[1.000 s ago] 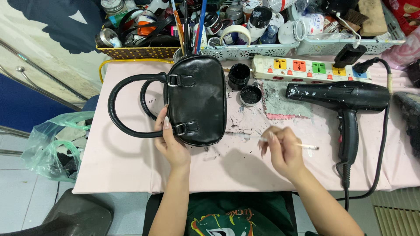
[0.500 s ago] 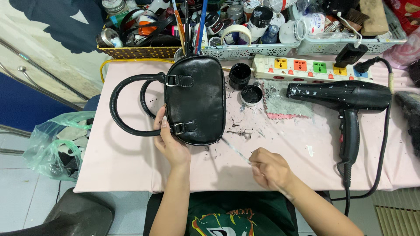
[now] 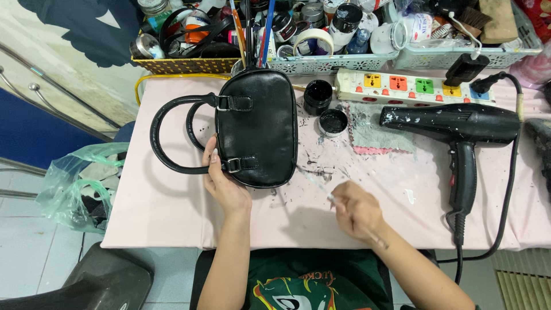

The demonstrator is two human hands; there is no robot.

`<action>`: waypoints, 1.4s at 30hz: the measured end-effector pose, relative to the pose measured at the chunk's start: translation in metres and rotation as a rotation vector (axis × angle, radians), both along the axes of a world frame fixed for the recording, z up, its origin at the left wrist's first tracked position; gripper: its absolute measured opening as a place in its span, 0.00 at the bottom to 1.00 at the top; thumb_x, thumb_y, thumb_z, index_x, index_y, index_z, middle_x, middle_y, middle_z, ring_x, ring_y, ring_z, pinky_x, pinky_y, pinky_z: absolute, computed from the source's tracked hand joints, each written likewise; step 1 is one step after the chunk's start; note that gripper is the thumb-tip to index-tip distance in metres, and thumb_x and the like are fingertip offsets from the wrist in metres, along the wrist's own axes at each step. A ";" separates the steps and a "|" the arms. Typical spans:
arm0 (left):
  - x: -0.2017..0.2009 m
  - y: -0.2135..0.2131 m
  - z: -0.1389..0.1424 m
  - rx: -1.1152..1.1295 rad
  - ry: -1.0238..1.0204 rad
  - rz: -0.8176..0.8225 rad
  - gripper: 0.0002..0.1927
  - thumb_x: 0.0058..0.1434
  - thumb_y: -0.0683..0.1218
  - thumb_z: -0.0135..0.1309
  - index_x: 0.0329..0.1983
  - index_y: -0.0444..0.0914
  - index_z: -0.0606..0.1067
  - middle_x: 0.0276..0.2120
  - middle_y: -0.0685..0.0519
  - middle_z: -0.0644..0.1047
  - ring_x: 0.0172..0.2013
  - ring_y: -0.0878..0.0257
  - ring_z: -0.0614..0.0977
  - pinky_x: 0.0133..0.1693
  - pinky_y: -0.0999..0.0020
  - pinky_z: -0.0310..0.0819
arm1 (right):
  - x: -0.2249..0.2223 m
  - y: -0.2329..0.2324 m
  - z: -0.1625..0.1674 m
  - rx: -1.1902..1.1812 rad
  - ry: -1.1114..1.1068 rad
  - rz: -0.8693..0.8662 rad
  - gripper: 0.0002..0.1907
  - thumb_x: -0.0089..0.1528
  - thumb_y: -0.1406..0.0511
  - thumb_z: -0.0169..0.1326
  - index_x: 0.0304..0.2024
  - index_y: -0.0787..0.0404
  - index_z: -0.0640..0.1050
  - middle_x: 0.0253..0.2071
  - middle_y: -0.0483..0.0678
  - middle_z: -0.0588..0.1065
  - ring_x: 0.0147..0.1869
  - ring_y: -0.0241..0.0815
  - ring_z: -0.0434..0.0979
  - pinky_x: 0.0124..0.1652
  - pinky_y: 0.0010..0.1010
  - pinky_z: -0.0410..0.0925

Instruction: The person applies a black liquid from a container to the exterior of a handbag using a small brush, then uses a handheld hair dryer to dry the treated areas. The person repeats the painting and drying actions across the bag's surface, turning it over to reach different sections.

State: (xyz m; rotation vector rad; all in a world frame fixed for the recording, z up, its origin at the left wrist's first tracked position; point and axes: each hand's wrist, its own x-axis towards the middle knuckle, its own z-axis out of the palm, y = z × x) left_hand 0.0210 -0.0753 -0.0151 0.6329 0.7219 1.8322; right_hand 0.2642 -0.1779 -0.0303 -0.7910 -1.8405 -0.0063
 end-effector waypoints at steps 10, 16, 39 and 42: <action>-0.001 0.004 0.002 -0.034 -0.072 -0.028 0.20 0.72 0.45 0.37 0.63 0.32 0.69 0.57 0.41 0.75 0.56 0.55 0.79 0.58 0.59 0.77 | -0.018 -0.019 0.000 -0.386 0.496 0.163 0.05 0.71 0.75 0.38 0.38 0.66 0.61 0.30 0.59 0.74 0.27 0.39 0.75 0.26 0.27 0.74; 0.000 0.006 -0.001 -0.015 -0.073 -0.022 0.20 0.72 0.45 0.36 0.63 0.31 0.69 0.57 0.41 0.75 0.57 0.55 0.79 0.59 0.59 0.77 | -0.007 -0.019 0.000 -0.370 0.597 0.130 0.05 0.73 0.71 0.36 0.41 0.65 0.58 0.32 0.58 0.74 0.28 0.35 0.73 0.28 0.24 0.73; 0.001 0.010 -0.004 -0.037 -0.046 -0.015 0.21 0.73 0.46 0.37 0.63 0.31 0.68 0.56 0.42 0.76 0.56 0.56 0.79 0.58 0.60 0.76 | -0.011 -0.009 0.008 -0.407 0.438 0.117 0.06 0.71 0.74 0.41 0.38 0.67 0.63 0.31 0.57 0.76 0.28 0.35 0.76 0.26 0.24 0.73; 0.002 0.010 -0.004 -0.036 -0.028 -0.002 0.22 0.72 0.46 0.37 0.63 0.30 0.69 0.56 0.42 0.76 0.55 0.56 0.79 0.57 0.60 0.76 | -0.014 -0.010 0.009 -0.365 0.455 -0.002 0.07 0.72 0.74 0.41 0.38 0.67 0.61 0.30 0.55 0.76 0.27 0.33 0.76 0.26 0.23 0.74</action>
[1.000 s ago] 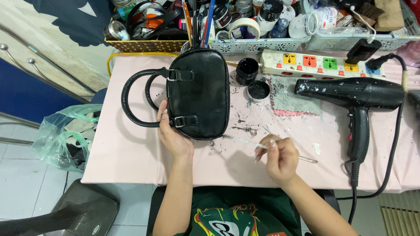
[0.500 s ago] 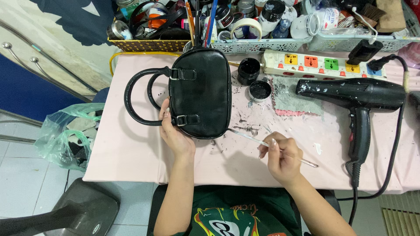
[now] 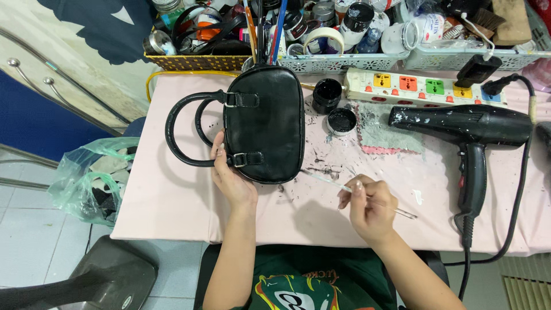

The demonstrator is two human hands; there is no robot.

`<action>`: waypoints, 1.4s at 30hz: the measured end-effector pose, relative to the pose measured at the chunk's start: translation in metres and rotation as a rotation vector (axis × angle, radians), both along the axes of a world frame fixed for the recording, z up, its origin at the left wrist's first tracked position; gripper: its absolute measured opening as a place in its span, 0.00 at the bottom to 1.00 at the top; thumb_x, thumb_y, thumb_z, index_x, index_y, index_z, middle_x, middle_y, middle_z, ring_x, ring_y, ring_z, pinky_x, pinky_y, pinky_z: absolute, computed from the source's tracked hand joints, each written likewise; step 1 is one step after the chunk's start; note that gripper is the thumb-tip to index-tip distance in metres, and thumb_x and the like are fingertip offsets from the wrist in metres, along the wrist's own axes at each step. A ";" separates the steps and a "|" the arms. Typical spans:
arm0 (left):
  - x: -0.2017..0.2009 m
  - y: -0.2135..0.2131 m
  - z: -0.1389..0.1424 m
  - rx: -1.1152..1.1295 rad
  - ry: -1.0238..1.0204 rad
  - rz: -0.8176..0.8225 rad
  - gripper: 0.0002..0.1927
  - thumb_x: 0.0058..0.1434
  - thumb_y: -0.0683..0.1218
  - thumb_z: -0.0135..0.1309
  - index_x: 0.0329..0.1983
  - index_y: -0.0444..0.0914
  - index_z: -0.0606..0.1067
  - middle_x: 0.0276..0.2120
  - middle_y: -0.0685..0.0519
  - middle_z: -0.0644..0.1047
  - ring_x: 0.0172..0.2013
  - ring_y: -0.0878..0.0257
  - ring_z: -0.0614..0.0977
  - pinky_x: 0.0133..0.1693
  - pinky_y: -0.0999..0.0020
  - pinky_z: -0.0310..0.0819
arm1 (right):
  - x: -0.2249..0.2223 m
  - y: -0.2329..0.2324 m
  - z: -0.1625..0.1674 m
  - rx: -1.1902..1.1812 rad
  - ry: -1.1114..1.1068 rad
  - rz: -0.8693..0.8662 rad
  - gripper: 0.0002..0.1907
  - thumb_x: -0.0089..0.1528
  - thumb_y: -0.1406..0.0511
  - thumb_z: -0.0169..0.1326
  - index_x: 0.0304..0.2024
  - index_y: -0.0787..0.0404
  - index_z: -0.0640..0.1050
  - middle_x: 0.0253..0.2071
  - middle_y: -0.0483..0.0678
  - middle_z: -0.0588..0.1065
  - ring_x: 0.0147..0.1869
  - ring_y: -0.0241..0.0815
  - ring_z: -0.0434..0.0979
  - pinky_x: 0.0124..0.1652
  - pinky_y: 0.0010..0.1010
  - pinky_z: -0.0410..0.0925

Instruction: The person applies a black liquid from a container to the exterior of a handbag using a small brush, then uses a handheld hair dryer to dry the treated areas. The person repeats the painting and drying actions across the bag's surface, turning it over to reach different sections.

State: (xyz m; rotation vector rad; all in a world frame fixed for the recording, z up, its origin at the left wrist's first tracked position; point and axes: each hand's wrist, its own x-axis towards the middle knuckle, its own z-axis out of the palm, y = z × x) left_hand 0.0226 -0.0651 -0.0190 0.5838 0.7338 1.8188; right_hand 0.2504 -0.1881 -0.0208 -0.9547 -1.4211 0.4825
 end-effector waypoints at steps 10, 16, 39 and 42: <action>0.003 0.000 0.002 -0.011 0.004 0.001 0.22 0.72 0.47 0.38 0.63 0.30 0.69 0.56 0.42 0.76 0.54 0.56 0.80 0.56 0.60 0.77 | -0.003 -0.003 0.000 0.049 0.025 -0.001 0.07 0.73 0.74 0.41 0.39 0.66 0.61 0.30 0.54 0.75 0.28 0.32 0.75 0.27 0.22 0.73; 0.004 -0.001 0.003 -0.020 -0.022 -0.008 0.22 0.72 0.46 0.38 0.63 0.31 0.69 0.55 0.42 0.77 0.54 0.56 0.80 0.56 0.60 0.78 | -0.007 0.003 -0.001 0.012 -0.050 -0.062 0.08 0.71 0.75 0.42 0.35 0.65 0.63 0.30 0.57 0.77 0.26 0.35 0.79 0.26 0.26 0.72; 0.007 0.000 0.001 0.022 -0.035 -0.015 0.22 0.72 0.45 0.38 0.64 0.30 0.68 0.57 0.42 0.75 0.56 0.56 0.79 0.58 0.60 0.76 | -0.003 0.001 -0.003 0.325 -0.454 -0.076 0.10 0.67 0.77 0.45 0.33 0.64 0.61 0.30 0.58 0.75 0.28 0.42 0.77 0.22 0.29 0.69; 0.005 0.001 0.002 -0.011 -0.038 -0.008 0.22 0.72 0.46 0.38 0.64 0.31 0.68 0.57 0.43 0.75 0.56 0.56 0.79 0.58 0.61 0.76 | -0.014 0.000 -0.007 0.427 -0.474 0.097 0.12 0.66 0.77 0.47 0.33 0.63 0.60 0.29 0.57 0.73 0.29 0.45 0.76 0.24 0.32 0.70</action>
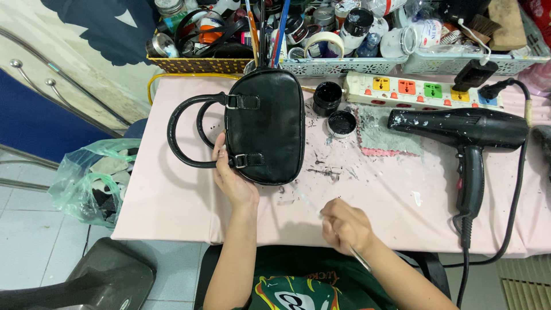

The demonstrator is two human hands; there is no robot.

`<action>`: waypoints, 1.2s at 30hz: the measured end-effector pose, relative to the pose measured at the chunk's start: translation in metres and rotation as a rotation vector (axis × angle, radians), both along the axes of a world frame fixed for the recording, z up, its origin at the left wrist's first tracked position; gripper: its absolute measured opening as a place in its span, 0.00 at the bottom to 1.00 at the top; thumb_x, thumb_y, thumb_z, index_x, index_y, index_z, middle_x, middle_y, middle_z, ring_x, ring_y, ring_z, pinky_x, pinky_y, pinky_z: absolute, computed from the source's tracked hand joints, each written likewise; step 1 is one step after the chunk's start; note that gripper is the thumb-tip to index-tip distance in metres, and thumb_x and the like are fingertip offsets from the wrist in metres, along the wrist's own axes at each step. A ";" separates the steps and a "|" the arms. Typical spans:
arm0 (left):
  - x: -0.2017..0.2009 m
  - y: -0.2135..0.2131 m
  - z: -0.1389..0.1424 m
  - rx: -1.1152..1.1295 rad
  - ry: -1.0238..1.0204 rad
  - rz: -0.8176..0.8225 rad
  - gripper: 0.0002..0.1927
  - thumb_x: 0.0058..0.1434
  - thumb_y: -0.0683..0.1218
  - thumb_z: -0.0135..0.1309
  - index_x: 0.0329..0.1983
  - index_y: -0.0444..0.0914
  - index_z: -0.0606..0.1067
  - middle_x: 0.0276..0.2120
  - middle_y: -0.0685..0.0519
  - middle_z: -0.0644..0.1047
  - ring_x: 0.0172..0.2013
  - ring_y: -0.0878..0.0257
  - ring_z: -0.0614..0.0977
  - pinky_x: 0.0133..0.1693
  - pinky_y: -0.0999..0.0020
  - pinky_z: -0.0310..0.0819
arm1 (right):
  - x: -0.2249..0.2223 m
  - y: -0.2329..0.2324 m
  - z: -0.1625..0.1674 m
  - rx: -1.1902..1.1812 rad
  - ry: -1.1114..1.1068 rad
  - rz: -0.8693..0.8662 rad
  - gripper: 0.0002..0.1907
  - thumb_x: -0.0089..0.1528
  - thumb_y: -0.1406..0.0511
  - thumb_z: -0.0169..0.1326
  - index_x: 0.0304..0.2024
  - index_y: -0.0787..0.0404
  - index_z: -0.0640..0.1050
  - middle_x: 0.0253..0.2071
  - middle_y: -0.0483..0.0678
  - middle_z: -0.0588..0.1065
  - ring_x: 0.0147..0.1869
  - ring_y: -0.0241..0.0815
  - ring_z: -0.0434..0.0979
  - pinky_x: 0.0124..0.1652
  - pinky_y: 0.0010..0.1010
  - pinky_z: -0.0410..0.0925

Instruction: The person applies a black liquid from a container to the exterior of a handbag using a small brush, then uses a handheld hair dryer to dry the treated areas. The person repeats the painting and drying actions across the bag's surface, turning it over to reach different sections.

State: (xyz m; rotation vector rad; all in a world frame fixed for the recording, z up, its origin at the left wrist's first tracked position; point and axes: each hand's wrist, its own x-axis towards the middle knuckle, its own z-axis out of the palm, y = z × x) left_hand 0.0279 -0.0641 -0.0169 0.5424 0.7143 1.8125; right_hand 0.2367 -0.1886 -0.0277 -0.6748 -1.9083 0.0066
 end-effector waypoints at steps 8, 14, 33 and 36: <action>0.000 -0.001 0.003 -0.018 0.020 -0.008 0.22 0.71 0.46 0.36 0.64 0.31 0.69 0.55 0.42 0.76 0.55 0.56 0.80 0.57 0.61 0.77 | 0.013 0.003 -0.005 -0.318 0.360 -0.054 0.08 0.69 0.77 0.42 0.36 0.62 0.63 0.27 0.52 0.74 0.26 0.35 0.72 0.25 0.27 0.68; 0.002 -0.001 0.002 -0.002 0.016 -0.002 0.22 0.71 0.45 0.37 0.64 0.30 0.69 0.55 0.41 0.76 0.54 0.56 0.80 0.56 0.60 0.78 | 0.031 0.000 0.039 -0.337 0.173 0.036 0.05 0.69 0.75 0.44 0.41 0.64 0.62 0.32 0.55 0.72 0.32 0.43 0.72 0.33 0.33 0.67; 0.005 -0.004 0.006 0.013 0.051 0.001 0.22 0.72 0.45 0.36 0.63 0.29 0.69 0.54 0.40 0.77 0.52 0.57 0.81 0.54 0.62 0.79 | 0.008 0.030 0.119 -0.467 -0.250 0.088 0.12 0.61 0.73 0.57 0.38 0.61 0.65 0.35 0.50 0.73 0.33 0.54 0.75 0.30 0.39 0.67; 0.003 -0.004 0.007 -0.008 0.009 -0.012 0.23 0.71 0.45 0.36 0.64 0.30 0.69 0.54 0.41 0.77 0.52 0.57 0.81 0.53 0.62 0.79 | 0.007 0.033 0.117 -0.484 -0.198 0.115 0.12 0.61 0.74 0.56 0.38 0.62 0.65 0.37 0.51 0.74 0.34 0.52 0.76 0.31 0.38 0.69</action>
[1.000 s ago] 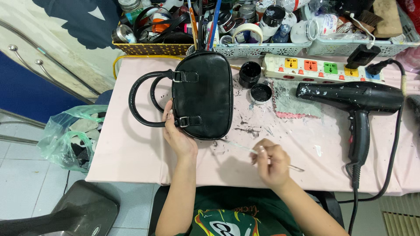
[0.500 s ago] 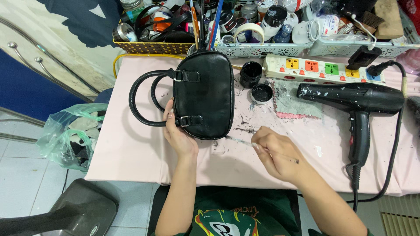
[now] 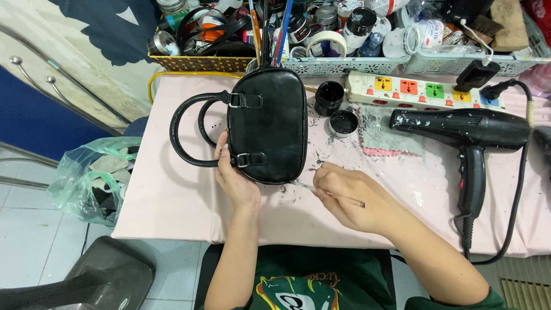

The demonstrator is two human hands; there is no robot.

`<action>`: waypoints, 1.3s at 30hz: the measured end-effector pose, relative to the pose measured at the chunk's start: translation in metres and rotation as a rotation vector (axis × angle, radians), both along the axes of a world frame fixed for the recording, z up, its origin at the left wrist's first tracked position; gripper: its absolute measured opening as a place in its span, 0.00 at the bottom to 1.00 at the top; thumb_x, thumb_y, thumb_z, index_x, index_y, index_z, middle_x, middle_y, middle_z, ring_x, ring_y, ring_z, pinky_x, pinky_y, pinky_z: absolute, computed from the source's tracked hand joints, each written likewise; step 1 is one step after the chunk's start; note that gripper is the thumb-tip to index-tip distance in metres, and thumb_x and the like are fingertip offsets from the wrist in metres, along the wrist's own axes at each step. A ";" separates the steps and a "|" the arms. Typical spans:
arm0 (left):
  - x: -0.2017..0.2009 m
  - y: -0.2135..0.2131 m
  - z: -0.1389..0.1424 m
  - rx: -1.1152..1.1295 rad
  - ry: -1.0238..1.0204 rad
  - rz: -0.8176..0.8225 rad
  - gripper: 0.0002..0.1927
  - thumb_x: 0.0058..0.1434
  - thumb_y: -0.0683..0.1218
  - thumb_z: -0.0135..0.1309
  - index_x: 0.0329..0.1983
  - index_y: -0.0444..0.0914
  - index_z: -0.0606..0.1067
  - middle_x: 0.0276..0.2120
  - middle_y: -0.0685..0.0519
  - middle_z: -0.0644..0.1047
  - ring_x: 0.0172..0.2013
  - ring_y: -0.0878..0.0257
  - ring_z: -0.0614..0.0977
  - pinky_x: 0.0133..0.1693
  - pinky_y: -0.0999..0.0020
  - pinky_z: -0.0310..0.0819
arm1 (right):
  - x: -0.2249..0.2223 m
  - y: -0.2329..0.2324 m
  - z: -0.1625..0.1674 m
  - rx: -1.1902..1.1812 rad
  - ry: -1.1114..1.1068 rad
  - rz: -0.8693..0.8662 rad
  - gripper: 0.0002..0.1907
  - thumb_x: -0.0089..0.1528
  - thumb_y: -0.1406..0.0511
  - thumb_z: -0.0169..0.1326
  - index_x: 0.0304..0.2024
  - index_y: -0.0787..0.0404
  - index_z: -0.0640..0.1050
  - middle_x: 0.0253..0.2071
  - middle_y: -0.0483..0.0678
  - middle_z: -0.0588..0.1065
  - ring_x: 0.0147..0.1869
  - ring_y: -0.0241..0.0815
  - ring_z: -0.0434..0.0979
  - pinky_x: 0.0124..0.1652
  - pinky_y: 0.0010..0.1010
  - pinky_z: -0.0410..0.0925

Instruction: The person applies a black liquid from a container to the exterior of a handbag using a small brush, then uses a handheld hair dryer to dry the treated areas. The person repeats the painting and drying actions across the bag's surface, turning it over to reach different sections.

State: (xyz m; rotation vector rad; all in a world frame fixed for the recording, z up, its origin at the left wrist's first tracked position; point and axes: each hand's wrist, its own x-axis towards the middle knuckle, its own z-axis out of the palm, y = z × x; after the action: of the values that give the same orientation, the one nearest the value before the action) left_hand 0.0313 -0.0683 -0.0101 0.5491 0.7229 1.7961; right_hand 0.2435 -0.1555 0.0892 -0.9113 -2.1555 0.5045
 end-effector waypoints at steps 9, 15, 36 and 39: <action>0.000 0.002 -0.003 0.027 0.033 0.008 0.22 0.72 0.45 0.36 0.63 0.29 0.69 0.56 0.41 0.76 0.54 0.56 0.80 0.56 0.61 0.78 | 0.023 0.005 -0.009 0.116 0.000 -0.146 0.10 0.62 0.75 0.55 0.36 0.63 0.66 0.33 0.53 0.75 0.33 0.52 0.78 0.31 0.37 0.70; -0.001 0.003 -0.005 0.013 0.023 0.007 0.22 0.72 0.46 0.36 0.63 0.30 0.68 0.55 0.41 0.76 0.54 0.56 0.80 0.56 0.61 0.78 | 0.025 0.002 -0.049 -0.006 0.200 -0.183 0.08 0.67 0.74 0.52 0.35 0.64 0.66 0.32 0.52 0.79 0.30 0.35 0.81 0.27 0.26 0.73; 0.000 0.001 -0.007 0.018 0.003 0.011 0.21 0.71 0.45 0.37 0.62 0.30 0.70 0.56 0.43 0.76 0.55 0.57 0.80 0.57 0.60 0.76 | 0.018 -0.004 -0.075 -0.017 0.389 -0.264 0.05 0.70 0.74 0.47 0.38 0.65 0.67 0.31 0.52 0.78 0.29 0.35 0.81 0.26 0.23 0.75; -0.001 0.001 -0.008 0.032 0.005 0.000 0.21 0.73 0.45 0.37 0.62 0.30 0.70 0.56 0.42 0.76 0.55 0.56 0.80 0.57 0.60 0.76 | 0.018 0.000 -0.077 -0.006 0.262 -0.335 0.07 0.69 0.74 0.49 0.36 0.64 0.67 0.31 0.51 0.79 0.29 0.36 0.83 0.26 0.25 0.73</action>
State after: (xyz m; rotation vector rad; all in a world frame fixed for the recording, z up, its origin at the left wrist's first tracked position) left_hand 0.0305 -0.0678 -0.0179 0.5752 0.6982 1.8099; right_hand 0.2616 -0.1553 0.0117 -1.1173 -1.7249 0.4344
